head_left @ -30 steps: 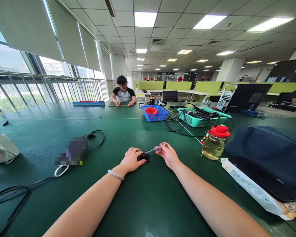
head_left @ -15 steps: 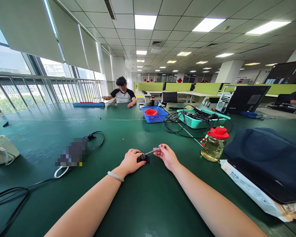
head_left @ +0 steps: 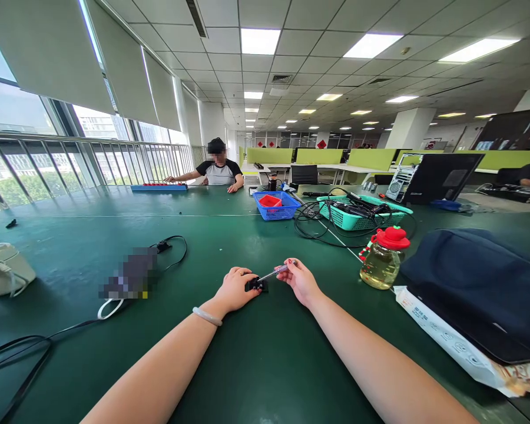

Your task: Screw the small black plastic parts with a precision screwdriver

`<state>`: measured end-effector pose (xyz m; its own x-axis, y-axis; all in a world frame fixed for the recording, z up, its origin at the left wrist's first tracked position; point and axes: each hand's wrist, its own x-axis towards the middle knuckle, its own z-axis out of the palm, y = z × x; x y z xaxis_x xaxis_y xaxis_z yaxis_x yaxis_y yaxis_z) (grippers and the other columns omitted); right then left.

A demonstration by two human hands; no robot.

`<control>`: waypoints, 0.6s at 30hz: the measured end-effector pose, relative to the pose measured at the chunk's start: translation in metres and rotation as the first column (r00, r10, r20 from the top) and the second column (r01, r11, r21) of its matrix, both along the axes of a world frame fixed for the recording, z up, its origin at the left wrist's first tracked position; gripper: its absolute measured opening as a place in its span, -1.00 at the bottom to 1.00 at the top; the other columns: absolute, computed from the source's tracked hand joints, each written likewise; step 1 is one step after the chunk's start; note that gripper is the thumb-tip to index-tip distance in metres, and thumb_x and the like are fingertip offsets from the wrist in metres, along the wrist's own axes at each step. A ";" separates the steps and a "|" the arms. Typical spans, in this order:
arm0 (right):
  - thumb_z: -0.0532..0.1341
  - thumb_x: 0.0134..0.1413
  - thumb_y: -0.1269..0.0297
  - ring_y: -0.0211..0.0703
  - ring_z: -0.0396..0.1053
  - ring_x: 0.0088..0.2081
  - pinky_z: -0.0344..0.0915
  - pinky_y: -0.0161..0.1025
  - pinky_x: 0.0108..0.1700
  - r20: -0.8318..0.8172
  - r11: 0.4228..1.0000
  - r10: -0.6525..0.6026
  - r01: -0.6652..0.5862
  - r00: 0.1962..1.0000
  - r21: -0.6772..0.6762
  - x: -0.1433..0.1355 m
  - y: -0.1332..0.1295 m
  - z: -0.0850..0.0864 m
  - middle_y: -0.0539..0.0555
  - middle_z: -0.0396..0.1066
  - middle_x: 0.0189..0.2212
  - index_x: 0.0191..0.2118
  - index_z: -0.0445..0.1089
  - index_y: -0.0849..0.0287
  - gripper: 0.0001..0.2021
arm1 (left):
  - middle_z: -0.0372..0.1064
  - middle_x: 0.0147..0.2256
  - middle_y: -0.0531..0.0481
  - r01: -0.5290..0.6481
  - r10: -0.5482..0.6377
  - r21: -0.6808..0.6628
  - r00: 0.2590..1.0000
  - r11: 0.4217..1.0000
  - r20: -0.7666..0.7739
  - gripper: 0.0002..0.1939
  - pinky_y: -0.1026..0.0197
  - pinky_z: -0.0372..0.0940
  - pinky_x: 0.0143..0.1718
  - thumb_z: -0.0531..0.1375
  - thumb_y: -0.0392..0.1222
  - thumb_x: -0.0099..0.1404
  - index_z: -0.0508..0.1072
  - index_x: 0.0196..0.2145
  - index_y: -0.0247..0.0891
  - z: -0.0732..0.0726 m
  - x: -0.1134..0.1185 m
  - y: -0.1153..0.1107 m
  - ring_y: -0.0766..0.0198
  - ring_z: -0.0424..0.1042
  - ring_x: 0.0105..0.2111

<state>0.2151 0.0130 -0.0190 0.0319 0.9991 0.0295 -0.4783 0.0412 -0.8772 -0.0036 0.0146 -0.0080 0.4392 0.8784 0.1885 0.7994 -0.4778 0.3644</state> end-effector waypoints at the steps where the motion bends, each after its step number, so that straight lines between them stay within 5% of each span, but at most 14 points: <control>1: 0.46 -0.15 -0.01 -0.22 0.46 -0.49 0.40 -0.19 -0.25 0.001 1.000 0.001 -0.001 1.000 0.000 0.000 0.000 0.000 0.09 0.59 -0.42 -0.37 0.31 0.11 -0.60 | 0.39 0.10 -0.08 0.001 -0.001 0.000 1.000 1.000 -0.002 -0.58 -0.13 0.11 0.26 0.25 0.04 0.24 0.52 0.05 -0.02 0.000 0.000 0.000 -0.06 0.19 0.20; 18: 0.43 -0.18 -0.07 -0.24 0.36 -0.56 0.30 -0.23 -0.38 0.088 0.997 0.055 -0.060 0.995 0.050 -0.002 -0.005 0.003 0.01 0.51 -0.54 -0.40 0.29 0.11 -0.57 | 0.38 0.11 -0.07 -0.002 0.002 -0.001 1.000 1.000 -0.008 -0.60 -0.13 0.10 0.26 0.21 0.04 0.26 0.52 0.05 0.00 0.000 0.001 0.000 -0.05 0.19 0.20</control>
<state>0.2134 0.0078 -0.0156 -0.0303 0.9962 0.0822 -0.4036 0.0631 -0.9128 -0.0030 0.0144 -0.0075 0.4385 0.8796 0.1843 0.8034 -0.4756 0.3584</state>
